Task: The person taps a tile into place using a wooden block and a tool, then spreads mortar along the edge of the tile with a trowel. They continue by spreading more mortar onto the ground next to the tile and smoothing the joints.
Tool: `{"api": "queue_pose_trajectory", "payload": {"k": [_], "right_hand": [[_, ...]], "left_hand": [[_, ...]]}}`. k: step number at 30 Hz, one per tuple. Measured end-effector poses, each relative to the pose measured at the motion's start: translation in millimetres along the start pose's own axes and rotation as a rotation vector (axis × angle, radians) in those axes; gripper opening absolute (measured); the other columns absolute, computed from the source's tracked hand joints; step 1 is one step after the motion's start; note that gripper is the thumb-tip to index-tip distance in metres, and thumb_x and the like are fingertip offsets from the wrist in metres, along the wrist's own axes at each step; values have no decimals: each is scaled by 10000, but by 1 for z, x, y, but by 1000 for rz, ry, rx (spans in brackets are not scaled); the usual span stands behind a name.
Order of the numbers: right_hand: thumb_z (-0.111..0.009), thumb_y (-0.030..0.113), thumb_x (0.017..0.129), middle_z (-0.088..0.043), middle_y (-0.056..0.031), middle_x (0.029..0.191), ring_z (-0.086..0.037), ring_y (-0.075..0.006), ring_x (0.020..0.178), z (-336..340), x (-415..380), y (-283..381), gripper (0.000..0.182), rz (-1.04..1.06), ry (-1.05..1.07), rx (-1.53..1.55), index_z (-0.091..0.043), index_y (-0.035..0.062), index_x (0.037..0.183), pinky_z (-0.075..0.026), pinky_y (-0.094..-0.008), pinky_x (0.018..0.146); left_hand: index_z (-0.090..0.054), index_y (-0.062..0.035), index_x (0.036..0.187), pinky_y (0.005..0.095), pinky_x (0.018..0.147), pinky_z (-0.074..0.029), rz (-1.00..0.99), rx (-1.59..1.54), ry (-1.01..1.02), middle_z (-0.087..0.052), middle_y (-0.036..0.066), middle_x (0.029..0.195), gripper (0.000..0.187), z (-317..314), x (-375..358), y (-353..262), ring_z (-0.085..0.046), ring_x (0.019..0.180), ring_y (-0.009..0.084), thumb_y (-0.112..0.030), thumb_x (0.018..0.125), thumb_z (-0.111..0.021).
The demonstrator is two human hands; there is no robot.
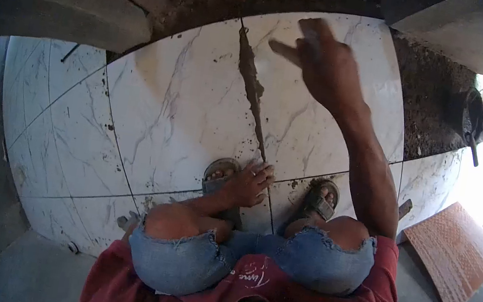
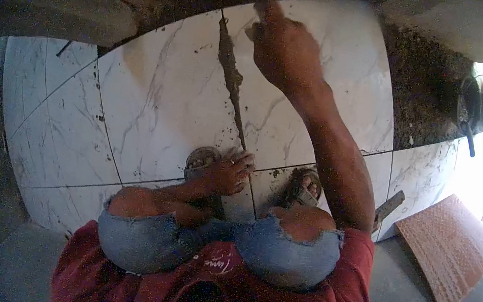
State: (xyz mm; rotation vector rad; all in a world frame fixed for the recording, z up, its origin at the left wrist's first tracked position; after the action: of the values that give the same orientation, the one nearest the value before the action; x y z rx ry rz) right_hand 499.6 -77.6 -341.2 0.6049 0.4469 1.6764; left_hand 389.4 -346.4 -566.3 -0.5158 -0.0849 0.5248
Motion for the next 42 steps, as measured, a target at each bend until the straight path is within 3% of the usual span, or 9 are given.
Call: {"api": "queue_pose_trajectory", "payload": {"k": [13,18,21,22,27,32,34,36,42], "right_hand": [[-589,204,835,-616,-242,745,-605,-447,745,-31,20,-31,305,19,-39,55,-447,52,1058,-466,-540,641],[-586,226,825,-611,-263,768,-593,-466,751,19,6,-8,310,29,-188,133,-451,47,1040,-465,-545,659],[-581,253,830,-608,-264,757,-601,-448,754,-19,28,-53,352,-20,-31,-67,-442,54,1083,-454,-550,652],[-586,328,840,-608,-249,746,-603,-427,717,-10,31,-52,326,-11,-47,-96,-529,34,968,-454,-537,631],[-559,173,832,-636,-196,803,-635,-358,765,43,9,-26,286,-5,-172,-27,-529,39,1084,-493,-421,673],[-577,153,827,-635,-197,808,-639,-355,773,45,11,-37,275,135,-226,-328,-538,28,1070,-503,-392,678],[-574,119,818,-630,-173,811,-644,-293,716,63,-3,-37,239,-12,-265,-82,-549,17,1033,-511,-358,623],[-571,86,809,-625,-150,815,-649,-231,660,34,7,-73,204,-212,-49,-124,-559,6,996,-520,-323,569],[-627,184,734,-611,-143,977,-579,-299,947,75,-12,-52,168,-15,-238,-257,-607,51,835,-495,-404,738]], "left_hand": [[-495,-41,1250,533,1075,-210,41,-38,9,-387,190,1363,563,5,-1,-5,-326,1295,347,-346,786,-586],[-486,-31,1252,543,1073,-208,64,-121,1,-375,193,1374,580,3,-2,1,-328,1293,356,-358,784,-592],[-476,-32,1260,544,1073,-205,45,-69,4,-371,193,1378,586,-1,-2,-1,-325,1294,359,-354,784,-590],[-476,-32,1260,544,1073,-205,26,-53,-3,-371,193,1378,586,-1,0,1,-325,1294,359,-354,784,-590],[-465,-34,1277,544,1078,-193,60,-75,40,-370,191,1380,582,-3,-2,0,-295,1317,351,-355,801,-560],[-490,-28,1250,546,1086,-175,55,-68,36,-372,189,1379,557,-8,4,9,-285,1329,332,-355,805,-563],[-500,-26,1239,549,1084,-177,72,-108,23,-373,190,1378,549,-12,-8,-1,-288,1328,327,-351,802,-570],[-500,-23,1239,547,1083,-181,55,-88,14,-369,190,1382,552,-3,-4,-2,-290,1328,324,-349,800,-577],[-487,-19,1258,545,1082,-185,46,-38,45,-349,194,1397,558,-2,-2,-1,-301,1325,309,-347,812,-562]]}}
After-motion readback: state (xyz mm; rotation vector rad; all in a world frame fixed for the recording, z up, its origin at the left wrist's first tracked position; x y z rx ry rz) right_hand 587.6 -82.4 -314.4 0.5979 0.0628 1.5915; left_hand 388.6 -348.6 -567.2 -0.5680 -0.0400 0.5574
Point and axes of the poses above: each hand's wrist, its own x-axis towards the middle knuckle, its own z-axis out of the back of the hand, y = z × x, the point moved 8 cm from there along x, towards the middle knuckle
